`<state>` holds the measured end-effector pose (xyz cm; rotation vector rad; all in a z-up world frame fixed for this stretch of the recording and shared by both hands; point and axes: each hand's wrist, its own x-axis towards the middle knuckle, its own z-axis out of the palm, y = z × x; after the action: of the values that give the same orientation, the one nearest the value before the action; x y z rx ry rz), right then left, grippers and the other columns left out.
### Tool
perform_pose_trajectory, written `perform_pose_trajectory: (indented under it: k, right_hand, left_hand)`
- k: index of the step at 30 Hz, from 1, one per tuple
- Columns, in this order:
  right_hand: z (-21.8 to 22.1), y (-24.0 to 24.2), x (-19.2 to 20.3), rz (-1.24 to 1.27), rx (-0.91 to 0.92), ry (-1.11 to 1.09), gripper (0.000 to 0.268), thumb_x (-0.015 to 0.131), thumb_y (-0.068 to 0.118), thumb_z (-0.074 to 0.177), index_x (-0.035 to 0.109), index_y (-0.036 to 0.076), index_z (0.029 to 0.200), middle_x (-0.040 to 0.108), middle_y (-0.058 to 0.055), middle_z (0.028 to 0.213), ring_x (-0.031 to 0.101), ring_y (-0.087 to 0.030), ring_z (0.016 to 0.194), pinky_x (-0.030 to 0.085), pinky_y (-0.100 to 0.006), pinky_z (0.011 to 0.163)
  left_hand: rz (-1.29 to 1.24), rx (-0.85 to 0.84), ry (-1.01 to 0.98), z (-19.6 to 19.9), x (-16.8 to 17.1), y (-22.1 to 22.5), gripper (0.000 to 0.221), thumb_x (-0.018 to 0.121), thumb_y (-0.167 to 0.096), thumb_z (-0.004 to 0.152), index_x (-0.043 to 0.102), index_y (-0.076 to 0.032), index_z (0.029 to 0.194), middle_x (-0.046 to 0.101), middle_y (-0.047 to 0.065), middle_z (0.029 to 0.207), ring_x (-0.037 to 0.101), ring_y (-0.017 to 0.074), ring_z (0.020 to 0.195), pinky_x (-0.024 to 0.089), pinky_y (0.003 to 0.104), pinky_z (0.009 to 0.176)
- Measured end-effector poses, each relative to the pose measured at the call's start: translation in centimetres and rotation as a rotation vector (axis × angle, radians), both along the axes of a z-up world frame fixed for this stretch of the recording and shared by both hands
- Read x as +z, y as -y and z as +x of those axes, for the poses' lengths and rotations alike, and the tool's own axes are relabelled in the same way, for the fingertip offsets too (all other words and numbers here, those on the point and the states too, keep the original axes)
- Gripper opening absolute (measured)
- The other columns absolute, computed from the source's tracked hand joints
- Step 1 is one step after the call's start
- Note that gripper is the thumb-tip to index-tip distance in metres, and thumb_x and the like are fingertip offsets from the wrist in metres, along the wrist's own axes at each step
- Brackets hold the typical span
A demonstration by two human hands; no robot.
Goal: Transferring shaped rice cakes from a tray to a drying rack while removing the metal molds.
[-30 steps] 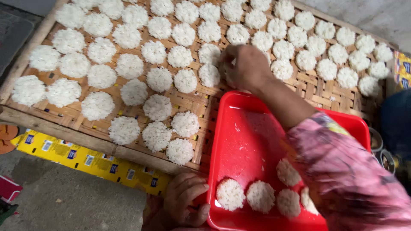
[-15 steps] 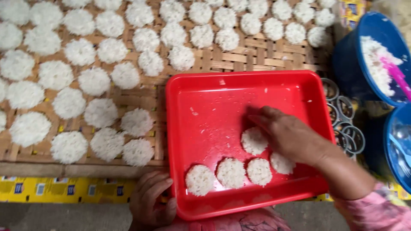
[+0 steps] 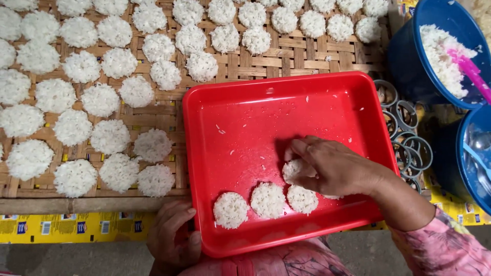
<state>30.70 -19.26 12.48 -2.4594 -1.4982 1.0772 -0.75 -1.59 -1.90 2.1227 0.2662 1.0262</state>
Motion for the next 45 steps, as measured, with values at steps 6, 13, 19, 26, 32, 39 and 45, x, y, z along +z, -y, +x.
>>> perform_pose_trajectory:
  k: [6,13,19,26,32,39,45]
  right_hand:
    - [3.2,1.0,-1.8,0.044,-0.106,-0.409,0.033,0.08,0.013,0.082,0.074,0.016,0.115,0.073,0.005,0.11,0.063,-0.01,0.063,0.054,-0.028,0.058]
    - [5.4,0.9,-2.6,0.127,-0.22,-0.7,0.032,0.066,0.009,0.094,0.069,0.005,0.126,0.075,-0.002,0.115,0.07,-0.013,0.098,0.056,-0.027,0.086]
    - [3.8,0.2,-1.1,-0.288,0.027,-0.252,0.042,0.075,0.013,0.084,0.072,0.035,0.12,0.08,0.008,0.093,0.073,-0.009,0.068,0.055,-0.028,0.062]
    - [6.0,0.6,-1.1,0.116,-0.162,-0.414,0.049,0.065,-0.01,0.076,0.073,0.014,0.118,0.08,0.002,0.109,0.071,-0.013,0.087,0.056,-0.028,0.073]
    - [3.2,-0.2,0.3,0.407,0.177,-0.062,0.058,0.081,0.008,0.072,0.071,0.02,0.128,0.045,-0.002,0.159,0.046,-0.026,0.142,0.049,-0.041,0.107]
    - [2.3,0.2,-2.5,0.425,0.142,0.291,0.051,0.079,0.025,0.073,0.067,0.015,0.122,0.059,-0.008,0.135,0.058,-0.03,0.11,0.05,-0.043,0.089]
    - [3.4,0.8,-2.8,0.253,0.011,0.273,0.085,0.086,0.035,0.069,0.053,0.014,0.144,0.05,-0.009,0.15,0.055,-0.031,0.124,0.05,-0.042,0.098]
  left_hand:
    - [-0.005,-0.009,0.008,-0.1,-0.4,-0.1,0.036,0.064,-0.032,0.089,0.06,-0.005,0.113,0.07,0.015,0.108,0.07,0.031,0.095,0.059,0.045,0.093]
    - [-0.018,0.01,0.012,0.1,0.0,0.0,0.036,0.064,-0.033,0.087,0.063,-0.005,0.11,0.073,0.015,0.107,0.071,0.0299,0.095,0.06,0.045,0.095]
    - [-0.026,-0.013,0.007,0.3,0.6,-0.1,0.033,0.066,-0.029,0.087,0.061,-0.003,0.107,0.072,0.016,0.104,0.071,0.0295,0.094,0.06,0.045,0.092]
    - [-0.001,0.0,-0.009,0.1,0.2,-0.1,0.034,0.065,-0.031,0.087,0.062,-0.004,0.107,0.073,0.016,0.104,0.071,0.0289,0.093,0.059,0.045,0.094]
    - [-0.02,-0.01,-0.012,0.0,0.2,0.0,0.035,0.065,-0.032,0.089,0.061,-0.006,0.111,0.073,0.015,0.106,0.071,0.029,0.095,0.059,0.044,0.096]
    - [-0.02,0.017,0.011,0.3,0.3,0.2,0.035,0.065,-0.033,0.088,0.062,-0.005,0.108,0.073,0.016,0.104,0.072,0.0289,0.092,0.06,0.044,0.093]
    - [-0.047,0.009,-0.011,0.4,1.2,-0.2,0.046,0.068,-0.032,0.084,0.064,-0.003,0.118,0.073,0.016,0.109,0.072,0.0296,0.091,0.061,0.04,0.086]
